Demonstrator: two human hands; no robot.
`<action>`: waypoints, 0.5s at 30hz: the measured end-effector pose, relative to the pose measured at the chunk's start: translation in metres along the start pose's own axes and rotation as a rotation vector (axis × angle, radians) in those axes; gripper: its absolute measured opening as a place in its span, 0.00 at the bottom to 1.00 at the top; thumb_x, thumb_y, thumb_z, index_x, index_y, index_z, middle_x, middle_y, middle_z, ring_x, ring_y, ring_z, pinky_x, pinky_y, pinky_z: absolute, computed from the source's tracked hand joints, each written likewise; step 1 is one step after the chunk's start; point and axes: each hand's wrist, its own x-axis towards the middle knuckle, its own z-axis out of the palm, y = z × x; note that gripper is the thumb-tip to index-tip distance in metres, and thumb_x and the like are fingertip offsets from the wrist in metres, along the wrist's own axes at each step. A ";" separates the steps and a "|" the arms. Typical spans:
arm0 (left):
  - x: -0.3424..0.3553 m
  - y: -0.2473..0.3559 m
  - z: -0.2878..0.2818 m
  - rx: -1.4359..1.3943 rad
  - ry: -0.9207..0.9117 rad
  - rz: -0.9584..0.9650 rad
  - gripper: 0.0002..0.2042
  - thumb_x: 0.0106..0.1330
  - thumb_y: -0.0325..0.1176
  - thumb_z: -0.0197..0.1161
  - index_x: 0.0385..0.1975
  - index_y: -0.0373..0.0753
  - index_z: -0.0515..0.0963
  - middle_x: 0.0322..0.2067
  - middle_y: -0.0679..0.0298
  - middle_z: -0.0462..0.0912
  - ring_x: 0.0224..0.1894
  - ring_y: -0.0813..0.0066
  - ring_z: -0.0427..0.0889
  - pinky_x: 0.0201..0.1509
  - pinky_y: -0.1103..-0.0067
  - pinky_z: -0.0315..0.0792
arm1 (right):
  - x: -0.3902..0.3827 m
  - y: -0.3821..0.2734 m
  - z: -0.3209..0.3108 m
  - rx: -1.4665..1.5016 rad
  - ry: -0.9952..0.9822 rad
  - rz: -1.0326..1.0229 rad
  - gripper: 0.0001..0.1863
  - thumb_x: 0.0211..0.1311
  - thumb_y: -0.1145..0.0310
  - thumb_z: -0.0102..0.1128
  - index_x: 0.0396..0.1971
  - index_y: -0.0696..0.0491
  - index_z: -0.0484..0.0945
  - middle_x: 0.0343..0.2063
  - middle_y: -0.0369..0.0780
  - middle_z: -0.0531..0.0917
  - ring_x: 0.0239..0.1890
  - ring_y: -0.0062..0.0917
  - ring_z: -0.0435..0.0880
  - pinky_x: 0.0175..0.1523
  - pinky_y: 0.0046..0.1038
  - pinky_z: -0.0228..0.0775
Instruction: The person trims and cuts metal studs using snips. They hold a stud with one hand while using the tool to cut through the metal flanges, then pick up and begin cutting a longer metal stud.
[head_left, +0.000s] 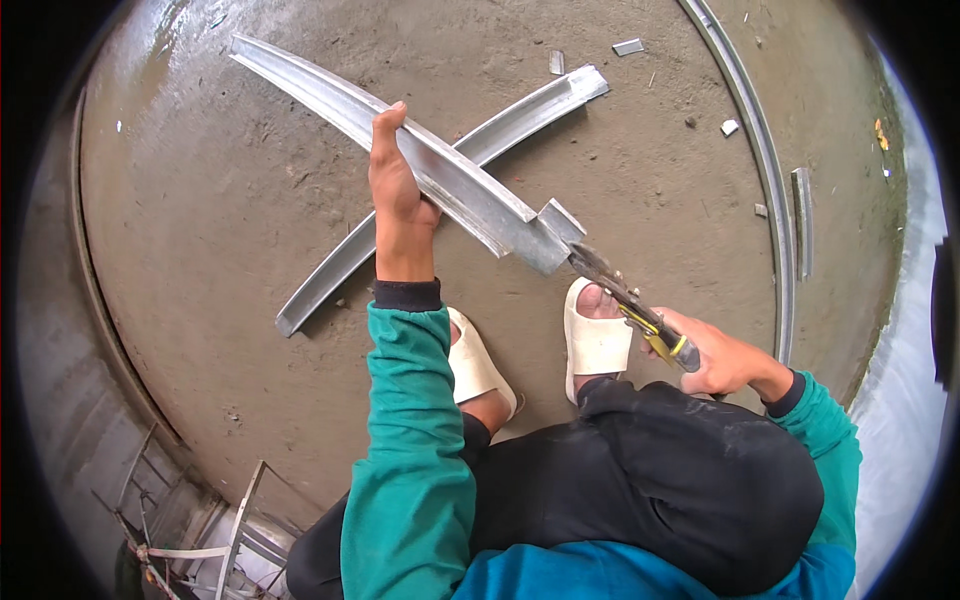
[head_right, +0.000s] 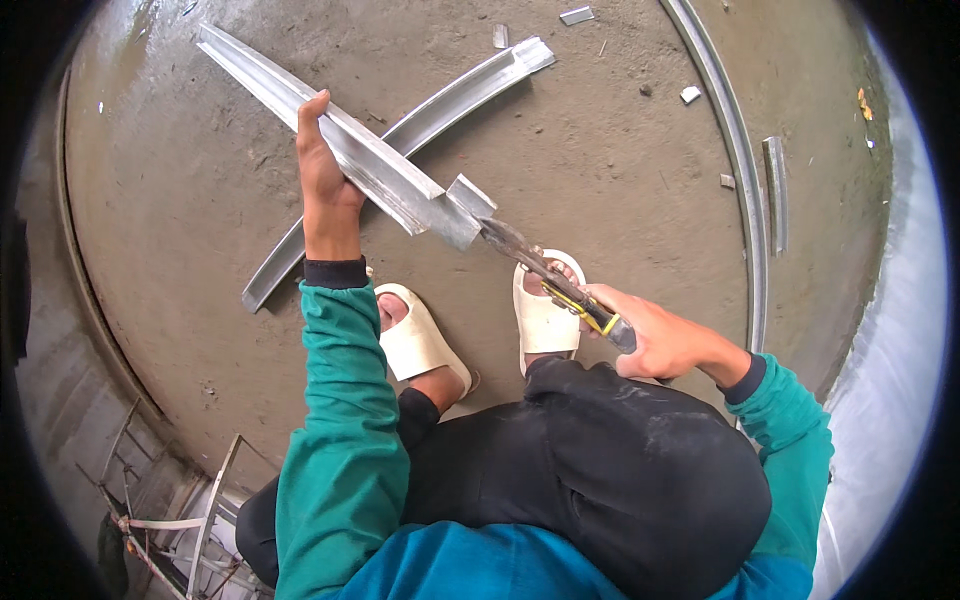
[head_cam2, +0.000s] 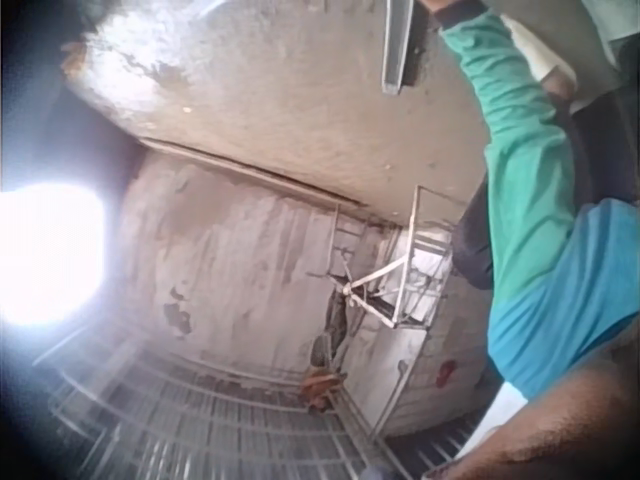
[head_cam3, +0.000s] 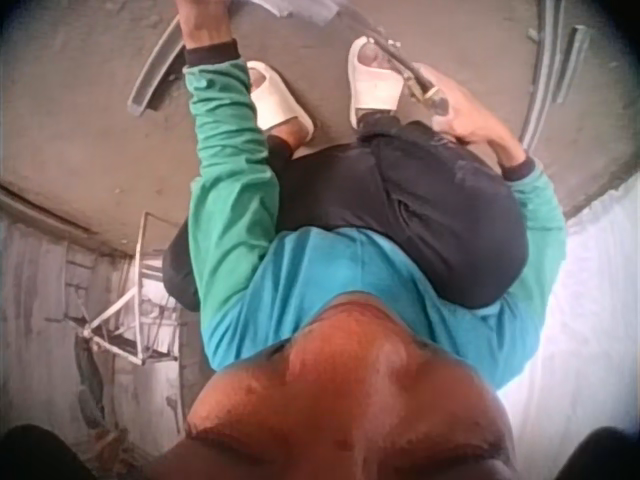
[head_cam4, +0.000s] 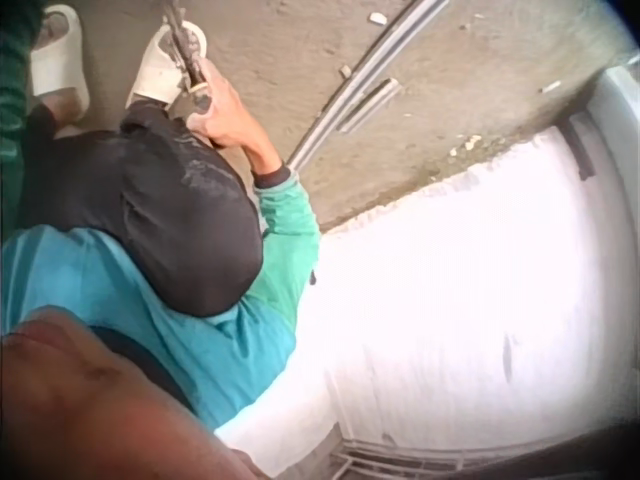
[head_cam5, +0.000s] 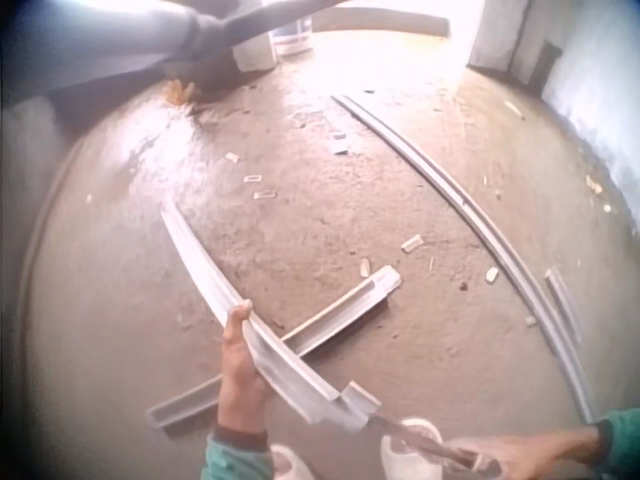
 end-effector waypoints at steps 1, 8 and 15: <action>0.001 -0.001 -0.001 -0.005 0.001 -0.001 0.24 0.56 0.49 0.64 0.41 0.36 0.66 0.21 0.62 0.71 0.19 0.71 0.77 0.23 0.75 0.77 | 0.001 -0.001 0.000 0.009 0.019 -0.029 0.41 0.37 0.76 0.55 0.62 0.57 0.62 0.48 0.45 0.75 0.53 0.34 0.74 0.62 0.32 0.63; 0.005 -0.004 -0.004 0.009 -0.041 -0.034 0.27 0.57 0.48 0.64 0.47 0.36 0.65 0.28 0.61 0.69 0.27 0.67 0.77 0.30 0.69 0.78 | 0.008 0.001 0.001 0.000 0.076 -0.054 0.40 0.38 0.75 0.57 0.61 0.57 0.63 0.44 0.42 0.76 0.45 0.29 0.76 0.56 0.32 0.67; 0.001 -0.005 0.001 0.022 -0.041 -0.009 0.28 0.57 0.50 0.65 0.46 0.34 0.64 0.26 0.60 0.70 0.25 0.70 0.77 0.25 0.72 0.77 | 0.015 -0.005 -0.002 -0.072 0.091 -0.027 0.40 0.38 0.74 0.58 0.61 0.57 0.63 0.43 0.42 0.76 0.43 0.29 0.76 0.53 0.31 0.69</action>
